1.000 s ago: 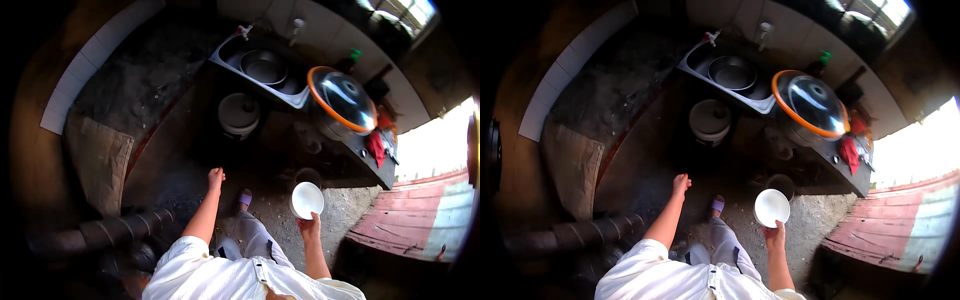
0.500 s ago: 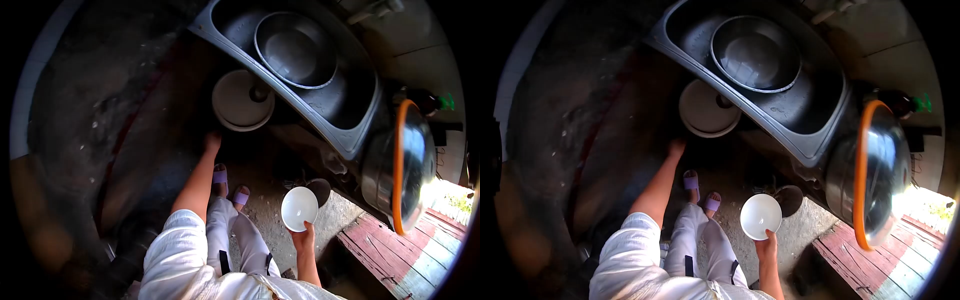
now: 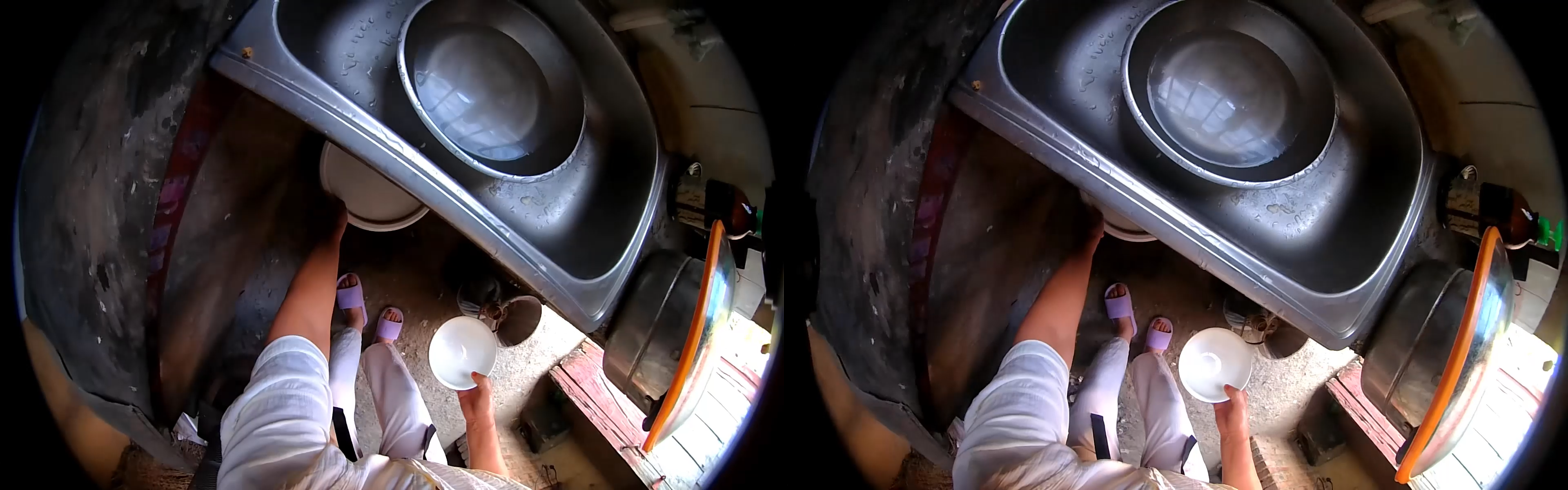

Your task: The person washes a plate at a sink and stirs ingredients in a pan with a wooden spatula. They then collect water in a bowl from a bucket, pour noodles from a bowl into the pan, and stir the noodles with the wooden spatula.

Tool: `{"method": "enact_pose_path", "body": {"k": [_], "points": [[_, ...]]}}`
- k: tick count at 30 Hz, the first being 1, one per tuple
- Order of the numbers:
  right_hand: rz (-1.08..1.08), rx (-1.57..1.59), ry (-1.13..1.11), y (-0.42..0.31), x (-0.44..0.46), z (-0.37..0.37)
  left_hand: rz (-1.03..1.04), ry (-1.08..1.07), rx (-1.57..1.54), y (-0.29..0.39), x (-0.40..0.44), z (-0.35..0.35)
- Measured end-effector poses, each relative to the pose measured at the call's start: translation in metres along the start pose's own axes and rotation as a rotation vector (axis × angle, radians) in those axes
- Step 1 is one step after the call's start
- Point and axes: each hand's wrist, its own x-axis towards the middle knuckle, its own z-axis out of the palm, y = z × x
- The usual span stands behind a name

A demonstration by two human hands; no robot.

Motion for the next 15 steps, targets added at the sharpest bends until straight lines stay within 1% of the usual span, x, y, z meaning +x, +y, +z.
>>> {"method": "enact_pose_path", "body": {"k": [1,3,4,5,6,7,9,11,12,14,15], "points": [[0.008,0.014,-0.020,-0.003,-0.002,0.005,0.319,0.374,0.239,0.000,-0.001,-0.001],[0.011,0.044,-0.058,-0.007,-0.005,0.014,0.640,0.752,0.479,0.011,-0.005,-0.013],[0.009,0.045,-0.061,-0.008,-0.005,0.019,0.411,0.443,0.410,0.057,-0.028,-0.055],[-0.008,0.043,-0.062,-0.009,-0.006,0.023,0.182,0.135,0.334,0.084,-0.046,-0.082],[-0.025,0.040,-0.063,-0.010,-0.006,0.027,0.185,0.139,0.331,0.074,-0.049,-0.080],[-0.029,0.042,-0.068,-0.012,-0.006,0.032,0.082,0.136,0.071,0.051,-0.046,-0.068],[-0.017,0.083,-0.081,-0.016,-0.001,0.045,0.192,0.130,-0.092,0.000,-0.053,-0.058],[-0.017,0.099,-0.106,-0.020,0.006,0.066,0.014,-0.163,-0.130,-0.005,-0.079,-0.098],[-0.016,0.112,-0.128,-0.023,0.013,0.078,-0.377,-0.452,-0.268,0.020,-0.096,-0.146],[-0.054,0.119,-0.216,-0.026,0.034,0.107,-0.265,-0.295,-0.457,0.021,-0.145,-0.186],[-0.041,0.067,-0.238,-0.023,0.052,0.115,-0.296,-0.246,-0.408,0.016,-0.166,-0.201]]}}
